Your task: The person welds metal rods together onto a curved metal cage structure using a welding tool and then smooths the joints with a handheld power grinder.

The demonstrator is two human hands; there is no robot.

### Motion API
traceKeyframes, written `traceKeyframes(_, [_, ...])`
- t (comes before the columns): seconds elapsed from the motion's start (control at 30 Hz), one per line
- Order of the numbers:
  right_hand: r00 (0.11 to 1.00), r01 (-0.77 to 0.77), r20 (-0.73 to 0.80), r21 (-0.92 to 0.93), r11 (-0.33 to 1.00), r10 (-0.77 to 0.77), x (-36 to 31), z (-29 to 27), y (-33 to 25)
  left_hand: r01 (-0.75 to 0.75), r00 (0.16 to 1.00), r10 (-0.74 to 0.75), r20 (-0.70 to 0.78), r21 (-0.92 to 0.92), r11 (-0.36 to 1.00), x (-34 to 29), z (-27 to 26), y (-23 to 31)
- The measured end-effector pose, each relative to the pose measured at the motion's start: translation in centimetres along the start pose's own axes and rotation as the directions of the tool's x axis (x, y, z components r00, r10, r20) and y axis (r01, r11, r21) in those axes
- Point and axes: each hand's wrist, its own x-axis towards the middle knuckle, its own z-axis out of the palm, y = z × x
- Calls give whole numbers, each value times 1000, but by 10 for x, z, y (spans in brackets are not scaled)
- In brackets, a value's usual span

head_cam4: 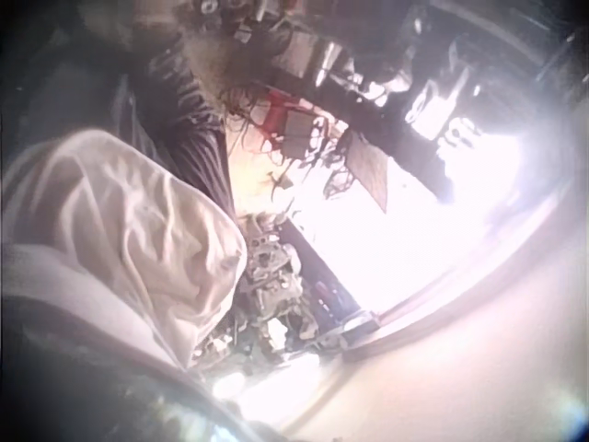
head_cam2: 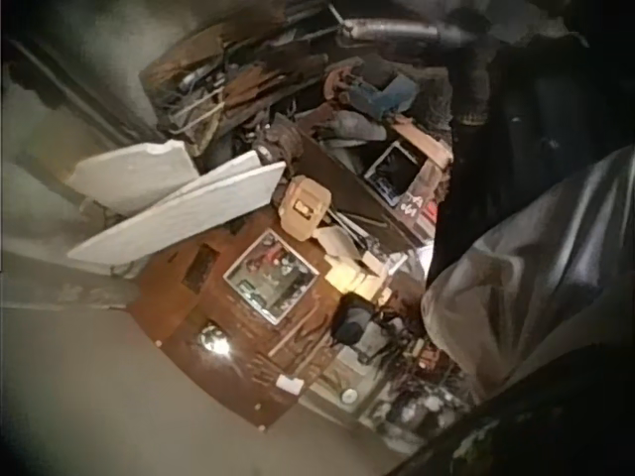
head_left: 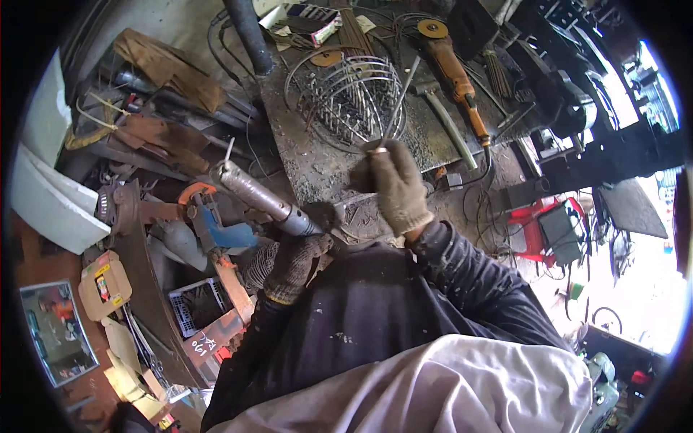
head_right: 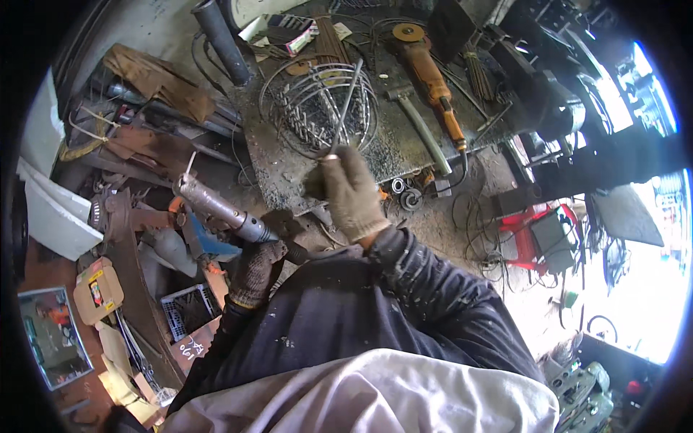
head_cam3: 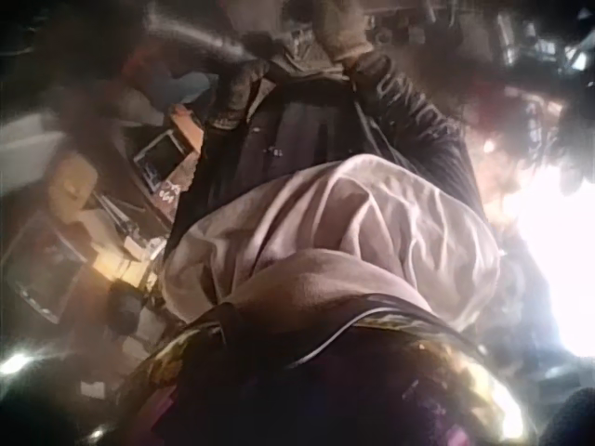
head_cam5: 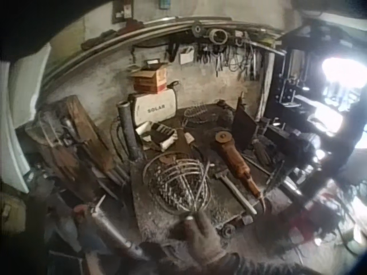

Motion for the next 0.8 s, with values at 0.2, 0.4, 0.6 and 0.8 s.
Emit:
traceKeyframes(0.2, [980, -168, 44, -341, 925, 194, -15, -69, -14, -64, 998, 64, -12, -414, 908, -16, 5, -11])
traceKeyframes(0.4, [964, -65, 179, -564, 823, 199, -3, -81, -40, -130, 950, -14, -311, -435, 891, -18, 10, 1])
traceKeyframes(0.6, [936, -222, 69, -644, 732, 345, -19, -98, -55, -79, 974, 39, -224, -173, 982, -28, -16, 30])
traceKeyframes(0.8, [961, -143, 103, -613, 777, 258, -22, -121, -70, -62, 952, -48, -303, -343, 937, -34, -36, 30])
